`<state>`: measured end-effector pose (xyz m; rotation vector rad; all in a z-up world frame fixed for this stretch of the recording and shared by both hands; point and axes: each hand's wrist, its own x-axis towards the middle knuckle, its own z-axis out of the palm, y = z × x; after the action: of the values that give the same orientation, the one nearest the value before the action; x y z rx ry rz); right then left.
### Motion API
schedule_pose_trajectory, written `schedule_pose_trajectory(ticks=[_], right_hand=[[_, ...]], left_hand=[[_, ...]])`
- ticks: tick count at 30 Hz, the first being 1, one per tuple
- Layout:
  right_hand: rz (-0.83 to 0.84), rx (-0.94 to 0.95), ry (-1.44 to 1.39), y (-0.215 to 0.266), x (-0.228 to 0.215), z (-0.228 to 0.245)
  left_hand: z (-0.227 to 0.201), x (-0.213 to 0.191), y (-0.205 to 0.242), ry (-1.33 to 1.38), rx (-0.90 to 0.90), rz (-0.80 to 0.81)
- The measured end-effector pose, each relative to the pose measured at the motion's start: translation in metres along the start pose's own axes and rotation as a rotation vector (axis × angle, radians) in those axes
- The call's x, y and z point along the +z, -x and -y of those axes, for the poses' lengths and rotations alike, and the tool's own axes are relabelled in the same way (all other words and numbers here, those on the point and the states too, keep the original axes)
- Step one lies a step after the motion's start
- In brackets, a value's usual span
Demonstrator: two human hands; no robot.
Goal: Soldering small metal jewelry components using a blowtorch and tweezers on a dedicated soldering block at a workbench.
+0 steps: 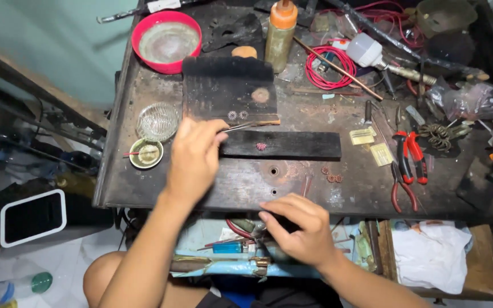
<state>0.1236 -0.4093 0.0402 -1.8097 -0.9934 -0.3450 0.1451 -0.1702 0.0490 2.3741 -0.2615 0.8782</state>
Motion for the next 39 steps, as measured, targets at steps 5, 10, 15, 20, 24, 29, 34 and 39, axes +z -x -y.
schedule_pose_trajectory(ticks=[5,10,15,20,24,29,34,39], right_hand=[[0.116,-0.155,-0.084,-0.009,0.001,-0.022],[0.043,-0.351,-0.045,-0.001,0.017,-0.039],[-0.078,-0.447,0.036,0.011,0.027,-0.051],[-0.071,-0.436,0.057,0.012,0.031,-0.051],[-0.07,-0.433,0.063,0.011,0.033,-0.05],[-0.073,-0.444,0.074,0.011,0.035,-0.052],[-0.07,-0.437,0.069,0.009,0.033,-0.049],[-0.069,-0.43,0.08,0.009,0.032,-0.048]], left_hand=[[0.033,0.009,-0.003,0.055,-0.035,0.129],[0.041,0.02,-0.002,0.073,-0.079,0.227],[0.043,0.024,-0.003,0.08,-0.086,0.261],[0.044,0.026,-0.002,0.08,-0.093,0.284],[0.043,0.026,-0.003,0.065,-0.109,0.27],[0.044,0.028,-0.001,0.073,-0.1,0.276],[0.042,0.028,-0.001,0.062,-0.105,0.303],[0.037,0.025,0.0,0.053,-0.104,0.302]])
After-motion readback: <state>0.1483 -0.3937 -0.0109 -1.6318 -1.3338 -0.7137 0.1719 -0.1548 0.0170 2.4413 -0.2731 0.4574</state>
